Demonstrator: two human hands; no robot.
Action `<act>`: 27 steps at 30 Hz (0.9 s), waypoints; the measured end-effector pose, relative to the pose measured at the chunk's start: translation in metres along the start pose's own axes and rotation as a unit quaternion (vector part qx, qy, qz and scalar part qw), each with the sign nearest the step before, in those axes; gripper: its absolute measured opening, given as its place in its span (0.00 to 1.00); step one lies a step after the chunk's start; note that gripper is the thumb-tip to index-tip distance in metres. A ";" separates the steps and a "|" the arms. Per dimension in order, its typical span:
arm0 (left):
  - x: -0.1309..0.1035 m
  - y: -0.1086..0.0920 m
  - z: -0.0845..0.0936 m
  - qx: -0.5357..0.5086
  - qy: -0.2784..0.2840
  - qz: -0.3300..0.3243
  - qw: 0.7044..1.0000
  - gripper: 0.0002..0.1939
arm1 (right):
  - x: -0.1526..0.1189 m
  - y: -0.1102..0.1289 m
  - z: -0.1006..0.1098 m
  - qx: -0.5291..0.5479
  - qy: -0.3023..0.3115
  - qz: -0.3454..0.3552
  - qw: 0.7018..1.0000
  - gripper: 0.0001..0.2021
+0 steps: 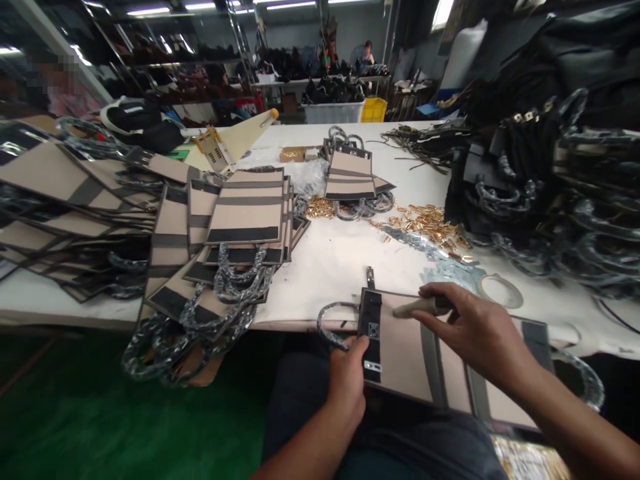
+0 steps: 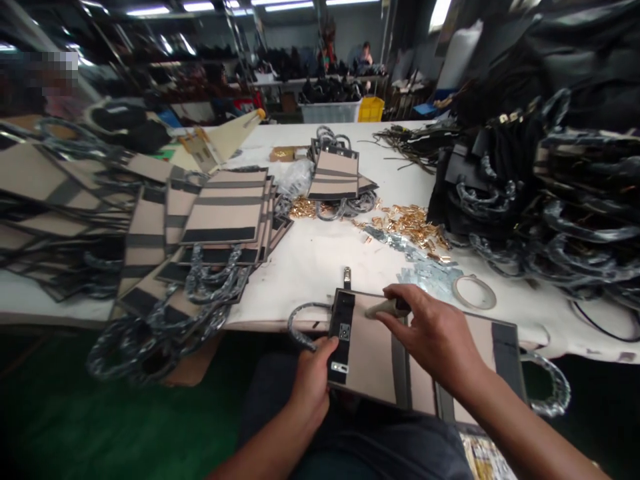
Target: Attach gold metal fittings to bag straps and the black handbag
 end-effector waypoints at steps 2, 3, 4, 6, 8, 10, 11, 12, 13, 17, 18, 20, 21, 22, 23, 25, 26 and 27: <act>-0.001 0.000 -0.001 -0.009 0.006 0.003 1.000 0.21 | -0.005 0.010 -0.006 0.046 -0.013 -0.008 0.999 0.20; -0.002 0.000 -0.002 -0.010 0.010 0.007 1.000 0.21 | -0.006 0.013 -0.010 0.084 -0.023 -0.019 0.996 0.20; -0.002 0.001 -0.002 -0.009 0.013 0.014 1.000 0.21 | -0.007 0.013 -0.015 0.139 -0.030 -0.043 0.989 0.20; -0.001 0.002 -0.001 -0.004 0.015 0.031 0.999 0.22 | -0.007 0.009 -0.030 0.299 -0.049 -0.124 0.945 0.16; 0.001 0.003 0.000 0.000 0.016 0.048 0.999 0.23 | -0.007 0.003 -0.048 0.471 -0.086 -0.208 0.853 0.13; 0.004 0.003 0.000 0.000 0.019 0.061 0.998 0.25 | -0.007 0.003 -0.064 0.586 -0.137 -0.253 0.758 0.12; 0.005 0.003 0.000 0.000 0.021 0.066 0.998 0.25 | -0.007 0.004 -0.069 0.616 -0.155 -0.264 0.726 0.12; 0.007 0.003 0.000 0.001 0.024 0.070 0.997 0.26 | -0.006 0.006 -0.074 0.636 -0.165 -0.271 0.703 0.12; 0.008 0.003 0.000 0.003 0.027 0.073 0.997 0.26 | -0.006 0.008 -0.078 0.650 -0.169 -0.276 0.688 0.14; 0.010 0.003 -0.001 0.007 0.042 0.071 0.997 0.25 | -0.005 0.012 -0.074 0.658 -0.190 -0.252 0.684 0.17; 0.011 0.003 -0.002 0.007 0.045 0.067 0.997 0.25 | -0.004 0.011 -0.071 0.652 -0.198 -0.241 0.691 0.16; 0.011 0.003 -0.002 0.010 0.048 0.059 0.997 0.24 | -0.001 0.010 -0.067 0.644 -0.204 -0.226 0.702 0.16; 0.011 0.003 -0.002 0.011 0.047 0.056 0.997 0.24 | 0.001 0.011 -0.067 0.644 -0.201 -0.224 0.704 0.16; 0.011 0.003 -0.002 0.012 0.046 0.057 0.997 0.24 | 0.002 0.011 -0.068 0.644 -0.196 -0.223 0.705 0.16; 0.012 0.003 -0.002 0.013 0.044 0.059 0.997 0.24 | 0.003 0.012 -0.070 0.643 -0.194 -0.222 0.707 0.16; 0.012 0.003 -0.003 0.016 0.039 0.063 0.997 0.24 | 0.003 0.017 -0.071 0.635 -0.193 -0.211 0.718 0.16; 0.012 0.002 -0.003 0.016 0.037 0.064 0.997 0.24 | 0.002 0.021 -0.071 0.628 -0.190 -0.200 0.728 0.16; 0.012 0.002 -0.004 0.015 0.037 0.066 0.997 0.24 | 0.002 0.026 -0.071 0.619 -0.181 -0.183 0.742 0.16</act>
Point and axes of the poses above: each hand's wrist, its own x-axis towards the middle knuckle, its own z-axis out of the back of the hand, y = z × x, the point moved 6 cm from there along x, towards the middle knuckle, and after that the axes turned 2 degrees about -y, right-handed, at the moved point
